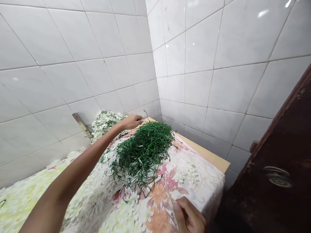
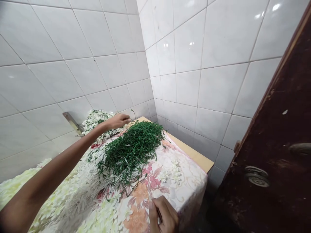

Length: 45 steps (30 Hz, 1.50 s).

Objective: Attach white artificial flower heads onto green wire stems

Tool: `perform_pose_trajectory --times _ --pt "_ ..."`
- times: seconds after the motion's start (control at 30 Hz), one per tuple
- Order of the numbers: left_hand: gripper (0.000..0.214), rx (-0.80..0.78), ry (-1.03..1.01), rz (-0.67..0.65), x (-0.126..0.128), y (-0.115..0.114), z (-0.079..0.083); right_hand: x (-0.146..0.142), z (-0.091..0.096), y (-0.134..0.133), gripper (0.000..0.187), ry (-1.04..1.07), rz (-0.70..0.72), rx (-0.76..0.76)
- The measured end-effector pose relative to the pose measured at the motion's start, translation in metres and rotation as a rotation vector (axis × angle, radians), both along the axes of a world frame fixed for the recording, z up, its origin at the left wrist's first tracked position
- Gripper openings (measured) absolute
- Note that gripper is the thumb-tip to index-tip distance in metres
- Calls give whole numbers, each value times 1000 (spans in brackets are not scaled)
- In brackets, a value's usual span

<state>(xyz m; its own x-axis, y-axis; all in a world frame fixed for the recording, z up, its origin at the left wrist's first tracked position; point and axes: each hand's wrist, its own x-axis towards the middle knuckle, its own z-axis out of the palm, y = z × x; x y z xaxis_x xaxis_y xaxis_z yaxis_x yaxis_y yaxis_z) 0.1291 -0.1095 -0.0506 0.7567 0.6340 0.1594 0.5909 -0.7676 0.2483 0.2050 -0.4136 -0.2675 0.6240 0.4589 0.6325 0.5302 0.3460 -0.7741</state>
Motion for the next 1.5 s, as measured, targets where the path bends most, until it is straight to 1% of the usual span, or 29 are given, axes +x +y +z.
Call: perform_pose_trajectory --times 0.1,0.17,0.27,0.33,0.4,0.57,0.77,0.9,1.03,1.17,1.33,1.43,1.5 --pt "45 -97 -82 -5 -5 -5 -5 1 2 -3 35 18 28 -27" --pt "50 -191 -111 -27 -11 -7 -10 1 4 -4 36 25 50 -42" --pt "51 -332 -124 -75 -19 -7 -18 1 6 -6 34 36 79 -50" --pt "52 -379 -159 -79 -23 -5 -22 1 7 -7 32 42 89 -55" --pt "53 -393 -212 -65 -26 -3 -25 0 6 -8 32 47 95 -67" --pt "47 -383 -342 -18 -28 1 -27 -1 4 -8 31 58 92 -85" --pt "40 -363 -461 54 -25 -6 -30 -1 5 -8 30 50 100 -90" --pt "40 -346 -515 100 -23 -8 -33 0 7 -8 30 38 101 -90" --pt "44 -296 -551 135 -22 -8 -33 0 6 -8 30 23 101 -88" --pt "45 -212 -542 150 -23 -8 -32 2 5 -9 29 7 110 -99" --pt "38 -98 -467 155 -23 -11 -33 3 4 -9 29 -44 145 -122" --pt "34 -60 -434 162 -22 -11 -36 6 4 -9 26 -128 159 -127" --pt "33 -40 -421 168 -22 -11 -37 8 4 -9 21 -241 174 -114"
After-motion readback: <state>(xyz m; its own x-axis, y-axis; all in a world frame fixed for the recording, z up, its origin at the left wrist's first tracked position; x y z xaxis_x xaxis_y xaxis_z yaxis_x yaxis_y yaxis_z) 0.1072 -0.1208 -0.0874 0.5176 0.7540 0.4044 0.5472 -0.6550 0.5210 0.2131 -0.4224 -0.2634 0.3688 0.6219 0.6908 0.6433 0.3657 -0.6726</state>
